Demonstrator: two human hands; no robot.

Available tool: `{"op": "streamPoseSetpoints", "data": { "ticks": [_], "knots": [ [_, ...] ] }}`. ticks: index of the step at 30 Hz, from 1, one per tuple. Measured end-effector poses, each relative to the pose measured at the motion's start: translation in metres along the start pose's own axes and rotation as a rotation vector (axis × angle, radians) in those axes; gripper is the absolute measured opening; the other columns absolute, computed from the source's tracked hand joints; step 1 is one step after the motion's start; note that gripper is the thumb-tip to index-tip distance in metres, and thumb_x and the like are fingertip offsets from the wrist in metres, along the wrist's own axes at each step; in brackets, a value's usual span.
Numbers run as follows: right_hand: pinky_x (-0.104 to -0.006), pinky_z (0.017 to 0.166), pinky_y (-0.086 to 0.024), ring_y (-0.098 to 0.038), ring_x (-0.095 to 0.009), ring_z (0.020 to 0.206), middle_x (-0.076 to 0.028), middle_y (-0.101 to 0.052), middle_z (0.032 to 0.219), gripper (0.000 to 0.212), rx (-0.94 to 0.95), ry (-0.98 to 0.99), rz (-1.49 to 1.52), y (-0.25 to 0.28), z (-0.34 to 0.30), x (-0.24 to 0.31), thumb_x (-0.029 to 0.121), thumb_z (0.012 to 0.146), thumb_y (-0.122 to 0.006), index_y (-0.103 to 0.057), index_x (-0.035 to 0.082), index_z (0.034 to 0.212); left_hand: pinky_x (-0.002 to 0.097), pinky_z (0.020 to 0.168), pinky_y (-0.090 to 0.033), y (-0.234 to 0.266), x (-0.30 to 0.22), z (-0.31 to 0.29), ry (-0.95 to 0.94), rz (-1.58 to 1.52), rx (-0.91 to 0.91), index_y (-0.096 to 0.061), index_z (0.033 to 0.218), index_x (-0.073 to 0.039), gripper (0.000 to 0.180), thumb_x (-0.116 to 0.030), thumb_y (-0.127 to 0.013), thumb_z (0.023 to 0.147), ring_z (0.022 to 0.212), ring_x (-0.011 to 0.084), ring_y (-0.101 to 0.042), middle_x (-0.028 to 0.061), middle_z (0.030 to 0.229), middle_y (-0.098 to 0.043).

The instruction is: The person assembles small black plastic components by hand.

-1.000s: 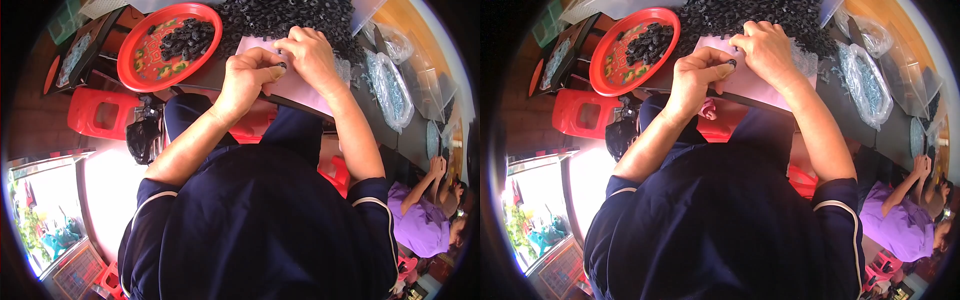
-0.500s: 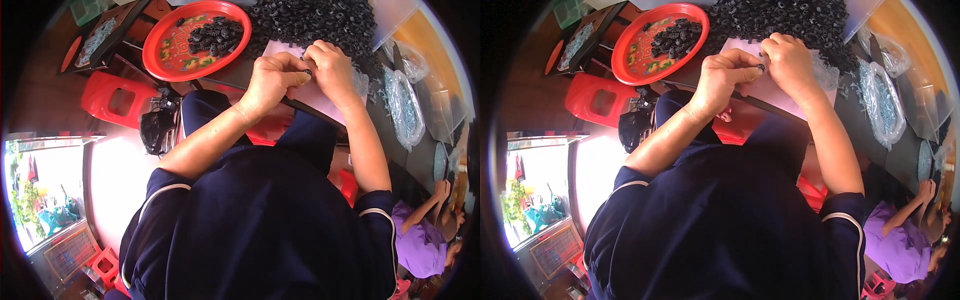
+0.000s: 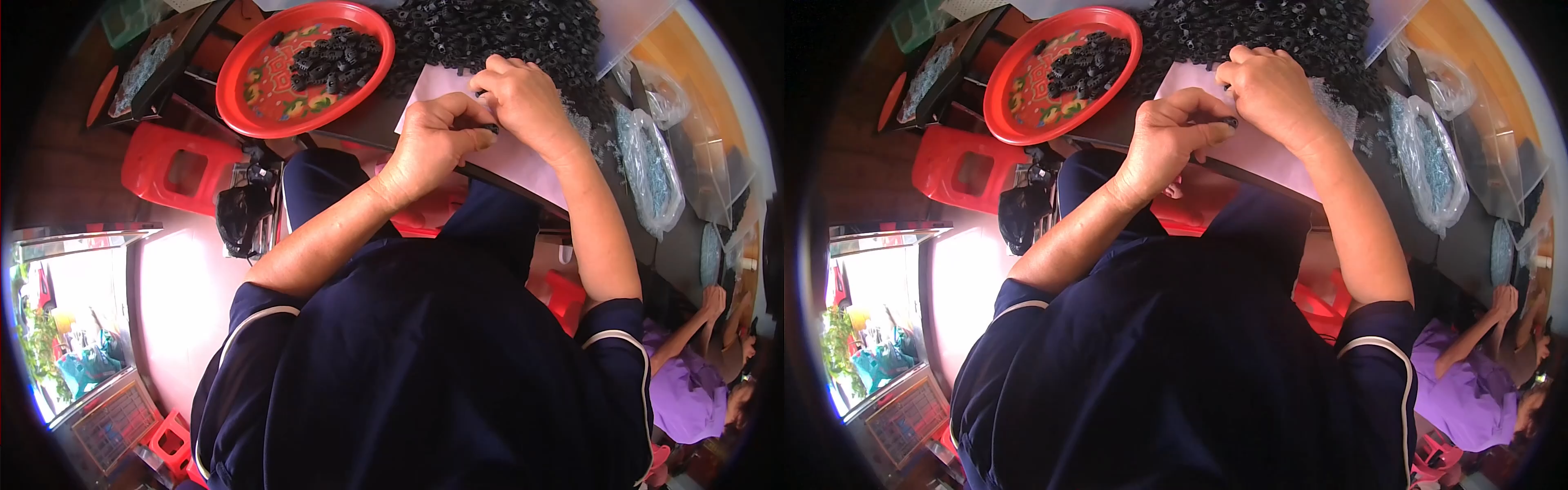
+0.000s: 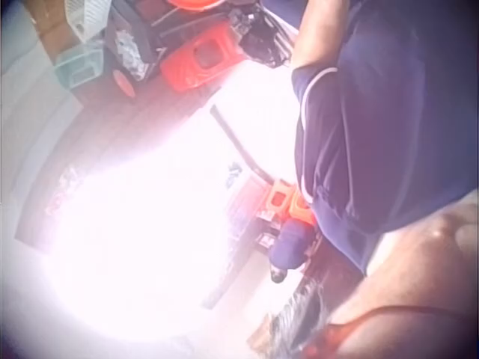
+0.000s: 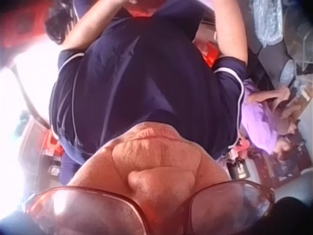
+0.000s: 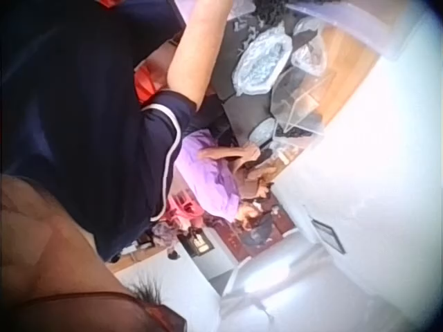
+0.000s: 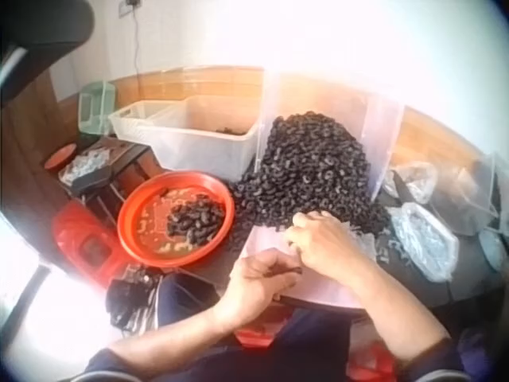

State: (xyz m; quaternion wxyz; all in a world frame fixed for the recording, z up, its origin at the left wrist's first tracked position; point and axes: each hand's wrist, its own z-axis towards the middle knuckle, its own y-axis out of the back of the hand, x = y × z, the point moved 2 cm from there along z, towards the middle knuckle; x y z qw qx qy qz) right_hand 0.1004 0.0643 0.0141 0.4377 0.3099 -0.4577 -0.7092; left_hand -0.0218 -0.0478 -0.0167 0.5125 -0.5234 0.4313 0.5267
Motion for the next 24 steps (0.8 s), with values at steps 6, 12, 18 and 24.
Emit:
{"op": "streamPoseSetpoints", "data": {
  "ticks": [6,12,18,24],
  "knots": [
    [-0.0402,0.076,-0.048,-0.063,-0.027,0.086,-0.007,-0.062,0.087,0.008,0.092,0.028,-0.018,0.004,0.010,0.002,0.006,0.073,-0.063,-0.064,0.008,0.081,0.0201,0.052,-0.045,0.003,-0.002,0.001,0.020,0.025,-0.008,-0.069,0.094,-0.002,0.013,-0.006,-0.072,0.082,0.058,0.0041,-0.053,-0.0002,0.073,-0.064],
    [-0.0428,0.067,-0.046,-0.060,-0.030,0.080,-0.008,-0.055,0.081,0.017,0.065,0.065,0.055,0.008,0.012,-0.001,0.006,0.064,-0.066,-0.053,0.009,0.073,0.0217,0.048,-0.043,0.000,-0.007,0.000,0.066,-0.006,-0.048,-0.066,0.092,0.000,0.013,-0.005,-0.073,0.081,0.055,0.0042,-0.053,-0.0001,0.068,-0.061],
    [-0.0404,0.074,-0.047,-0.061,-0.029,0.083,-0.009,-0.059,0.085,0.008,0.057,0.137,0.020,0.012,0.007,0.011,0.010,0.075,-0.061,-0.061,0.007,0.082,0.0209,0.047,-0.044,0.002,-0.002,-0.003,0.034,-0.066,-0.031,-0.065,0.093,0.000,0.014,-0.002,-0.072,0.081,0.054,0.0052,-0.054,0.0021,0.072,-0.062],
    [-0.0397,0.072,-0.049,-0.062,-0.029,0.083,-0.009,-0.059,0.084,0.011,-0.068,0.120,0.065,0.004,-0.002,0.007,0.009,0.076,-0.060,-0.061,0.008,0.086,0.0213,0.050,-0.045,0.001,-0.003,-0.003,0.065,-0.084,-0.025,-0.067,0.094,-0.001,0.013,-0.005,-0.070,0.082,0.056,0.0070,-0.055,0.0005,0.076,-0.064]
  ]
}}
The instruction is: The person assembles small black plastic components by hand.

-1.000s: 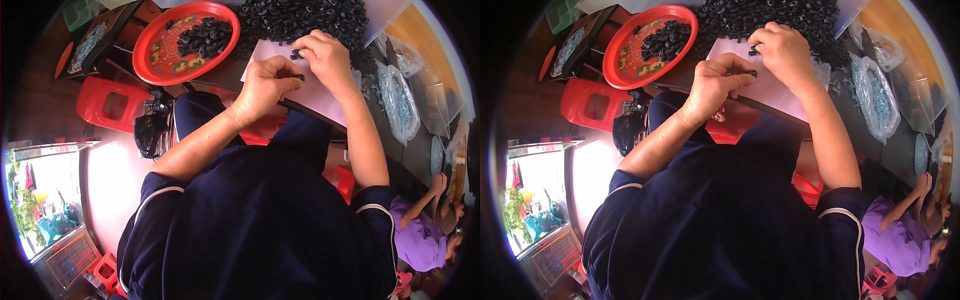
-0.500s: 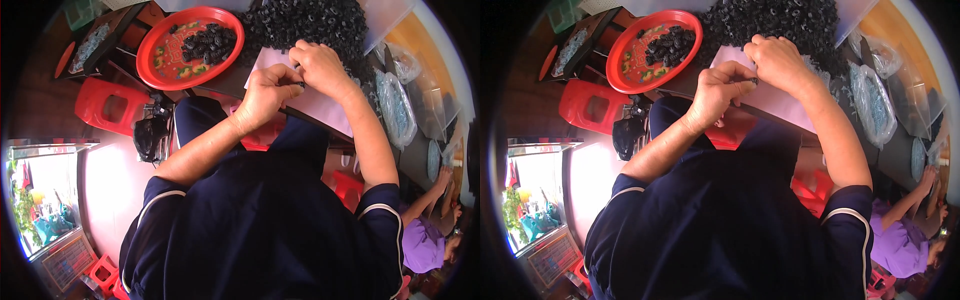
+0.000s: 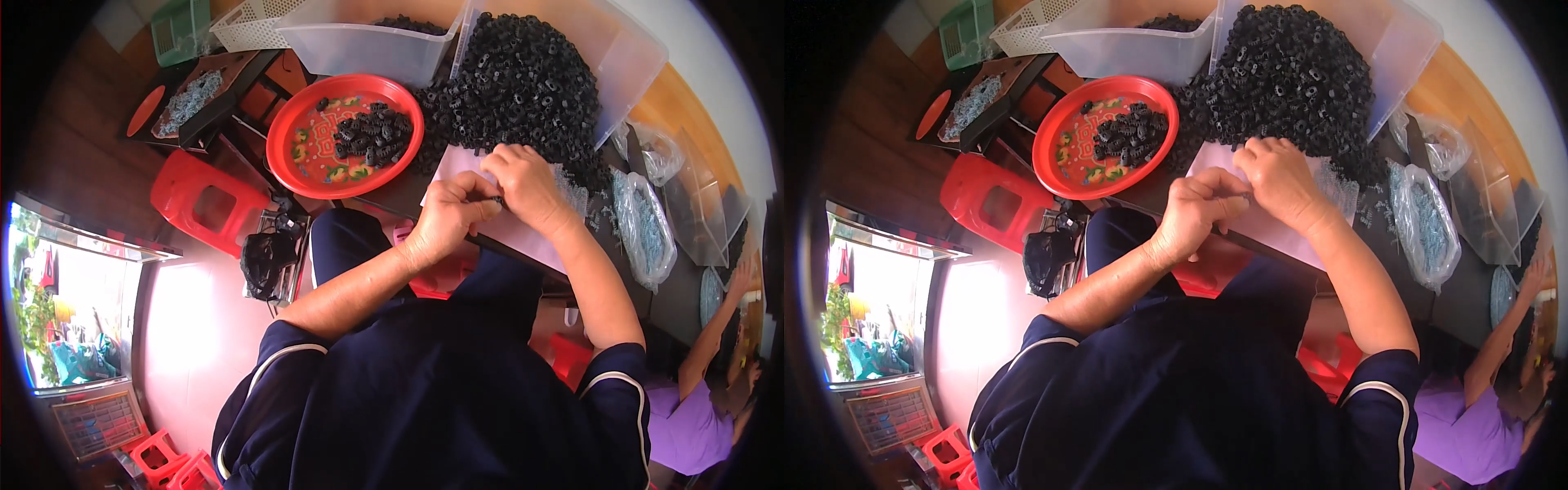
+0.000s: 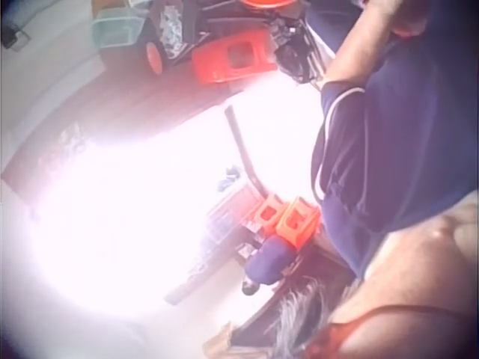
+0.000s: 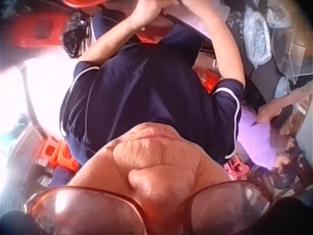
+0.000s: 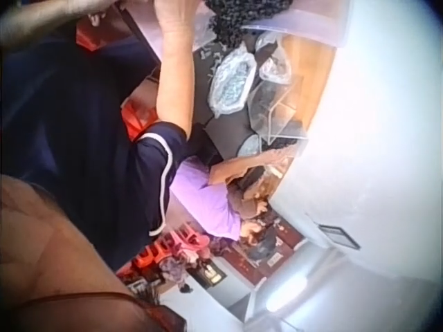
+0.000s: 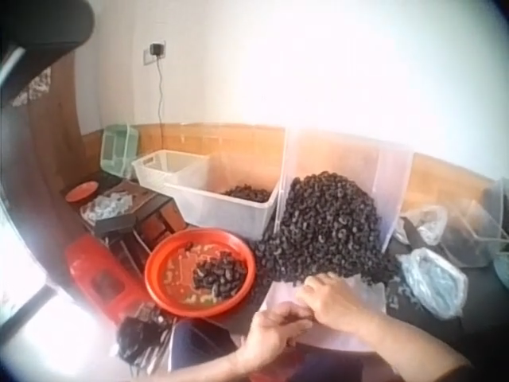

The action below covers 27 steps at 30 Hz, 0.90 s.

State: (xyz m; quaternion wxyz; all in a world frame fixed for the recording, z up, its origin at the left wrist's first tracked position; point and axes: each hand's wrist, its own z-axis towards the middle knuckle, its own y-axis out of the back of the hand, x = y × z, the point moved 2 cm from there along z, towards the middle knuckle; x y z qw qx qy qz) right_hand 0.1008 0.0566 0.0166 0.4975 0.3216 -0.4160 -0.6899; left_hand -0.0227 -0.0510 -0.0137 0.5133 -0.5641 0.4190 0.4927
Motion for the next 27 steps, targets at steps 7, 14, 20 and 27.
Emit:
{"op": "streamPoseSetpoints", "data": {
  "ticks": [7,14,20,27],
  "knots": [
    [-0.0229,0.078,-0.049,-0.061,-0.008,0.083,-0.001,-0.068,0.092,0.019,-0.276,-0.629,1.133,0.030,0.005,0.015,-0.001,0.087,-0.060,-0.069,0.000,0.103,0.0216,0.052,-0.044,0.008,-0.020,0.005,-0.070,-0.047,-0.189,-0.066,0.091,0.003,0.008,-0.002,-0.068,0.085,0.062,0.0084,-0.057,0.0048,0.078,-0.065],
    [-0.0231,0.081,-0.049,-0.061,-0.009,0.085,-0.003,-0.068,0.091,0.013,-0.427,-0.716,1.255,0.006,-0.006,0.027,0.001,0.087,-0.064,-0.069,-0.001,0.099,0.0210,0.050,-0.044,0.006,-0.008,0.019,-0.069,-0.075,-0.186,-0.066,0.088,0.002,0.009,-0.004,-0.070,0.082,0.061,0.0066,-0.056,0.0027,0.071,-0.064],
    [-0.0239,0.084,-0.049,-0.062,-0.010,0.087,-0.005,-0.068,0.094,0.013,-0.525,-0.762,1.408,-0.008,-0.015,0.032,0.000,0.088,-0.064,-0.068,-0.002,0.100,0.0203,0.050,-0.043,0.005,-0.003,0.015,-0.122,-0.043,-0.176,-0.068,0.085,0.003,0.008,-0.004,-0.070,0.081,0.060,0.0058,-0.054,0.0018,0.069,-0.063],
    [-0.0239,0.083,-0.051,-0.063,-0.011,0.088,-0.005,-0.068,0.095,0.014,-0.390,-0.709,1.313,-0.007,-0.023,0.026,0.002,0.090,-0.063,-0.068,-0.002,0.102,0.0198,0.054,-0.043,0.007,0.000,0.015,-0.090,-0.043,-0.167,-0.068,0.085,0.003,0.008,-0.004,-0.070,0.081,0.061,0.0058,-0.054,0.0017,0.070,-0.063]
  ]
}}
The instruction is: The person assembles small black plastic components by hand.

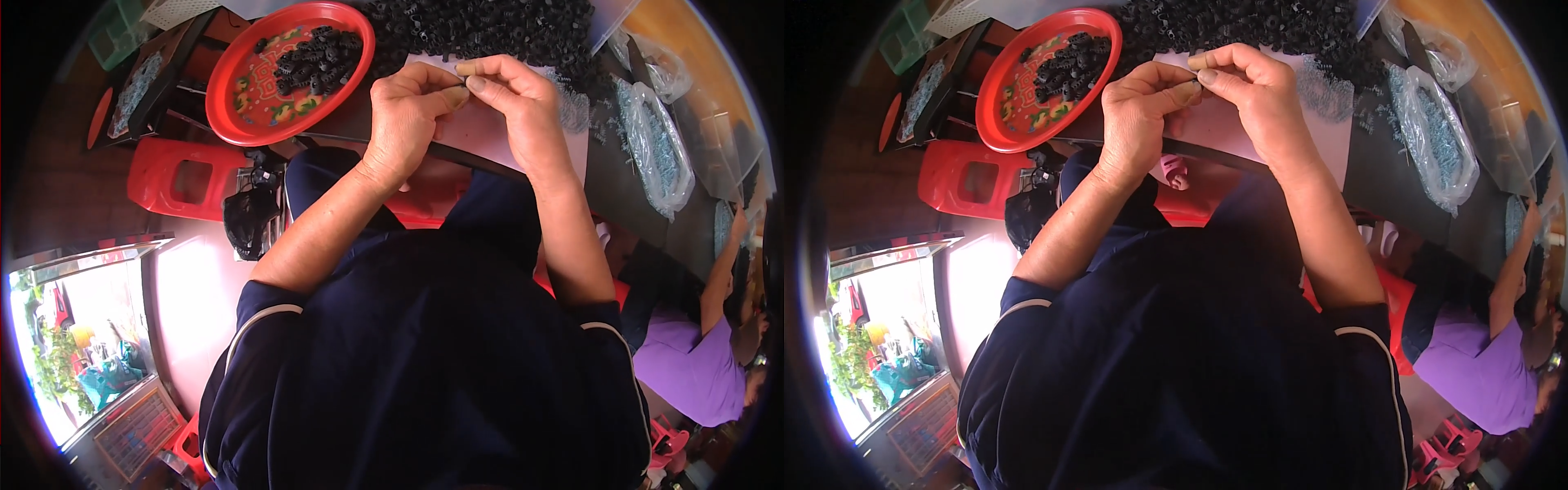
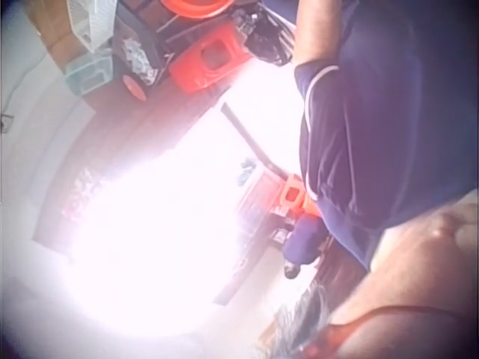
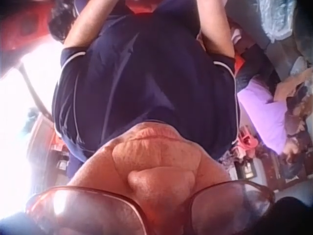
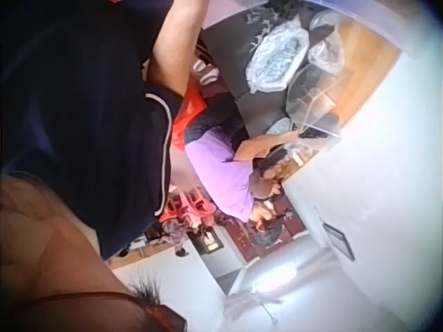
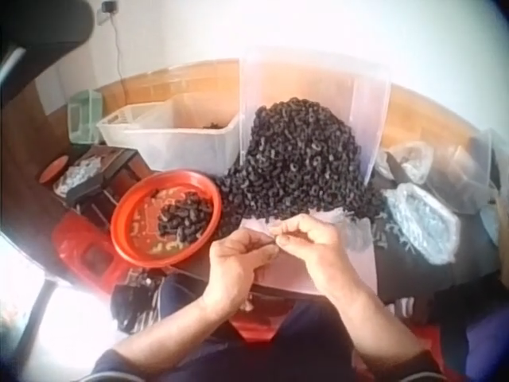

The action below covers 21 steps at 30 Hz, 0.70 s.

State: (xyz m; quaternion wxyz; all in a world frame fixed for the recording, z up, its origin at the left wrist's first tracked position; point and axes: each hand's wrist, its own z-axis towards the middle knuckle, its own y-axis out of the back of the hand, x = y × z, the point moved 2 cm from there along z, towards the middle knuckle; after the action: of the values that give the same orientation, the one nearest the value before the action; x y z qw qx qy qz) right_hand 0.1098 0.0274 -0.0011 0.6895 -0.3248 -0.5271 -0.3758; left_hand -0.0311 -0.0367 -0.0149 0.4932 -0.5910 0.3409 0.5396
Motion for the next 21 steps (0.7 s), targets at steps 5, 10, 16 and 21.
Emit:
{"op": "streamPoseSetpoints", "data": {
  "ticks": [5,10,16,21],
  "knots": [
    [-0.0228,0.080,-0.052,-0.064,-0.010,0.087,-0.005,-0.069,0.094,0.012,0.042,0.035,-0.108,0.004,0.000,0.004,0.002,0.090,-0.064,-0.068,-0.001,0.100,0.0206,0.055,-0.045,-0.002,-0.003,-0.002,0.019,0.016,0.033,-0.068,0.085,0.002,0.007,-0.004,-0.069,0.082,0.062,0.0062,-0.055,0.0020,0.071,-0.064],
    [-0.0226,0.079,-0.051,-0.063,-0.009,0.085,-0.004,-0.069,0.093,0.010,-0.022,0.154,-0.211,0.005,-0.003,0.000,0.001,0.089,-0.065,-0.068,0.000,0.098,0.0182,0.048,-0.039,-0.004,-0.006,-0.001,0.009,0.089,0.063,-0.066,0.091,0.003,0.008,-0.004,-0.067,0.087,0.057,0.0052,-0.052,0.0044,0.072,-0.065],
    [-0.0224,0.078,-0.051,-0.063,-0.008,0.085,-0.003,-0.069,0.093,0.010,-0.095,0.137,-0.127,-0.006,-0.009,-0.003,0.001,0.089,-0.064,-0.069,0.001,0.098,0.0192,0.046,-0.039,-0.003,-0.007,-0.003,0.021,0.093,0.088,-0.065,0.094,0.004,0.009,-0.002,-0.065,0.088,0.055,0.0062,-0.053,0.0064,0.073,-0.065],
    [-0.0210,0.073,-0.049,-0.062,-0.007,0.080,-0.003,-0.068,0.087,0.013,-0.013,0.183,-0.260,0.004,-0.004,0.000,0.000,0.088,-0.064,-0.069,0.000,0.099,0.0198,0.046,-0.040,-0.002,-0.004,-0.001,0.057,0.042,0.069,-0.065,0.093,0.005,0.009,-0.001,-0.064,0.087,0.055,0.0071,-0.054,0.0080,0.074,-0.066]
  ]
}}
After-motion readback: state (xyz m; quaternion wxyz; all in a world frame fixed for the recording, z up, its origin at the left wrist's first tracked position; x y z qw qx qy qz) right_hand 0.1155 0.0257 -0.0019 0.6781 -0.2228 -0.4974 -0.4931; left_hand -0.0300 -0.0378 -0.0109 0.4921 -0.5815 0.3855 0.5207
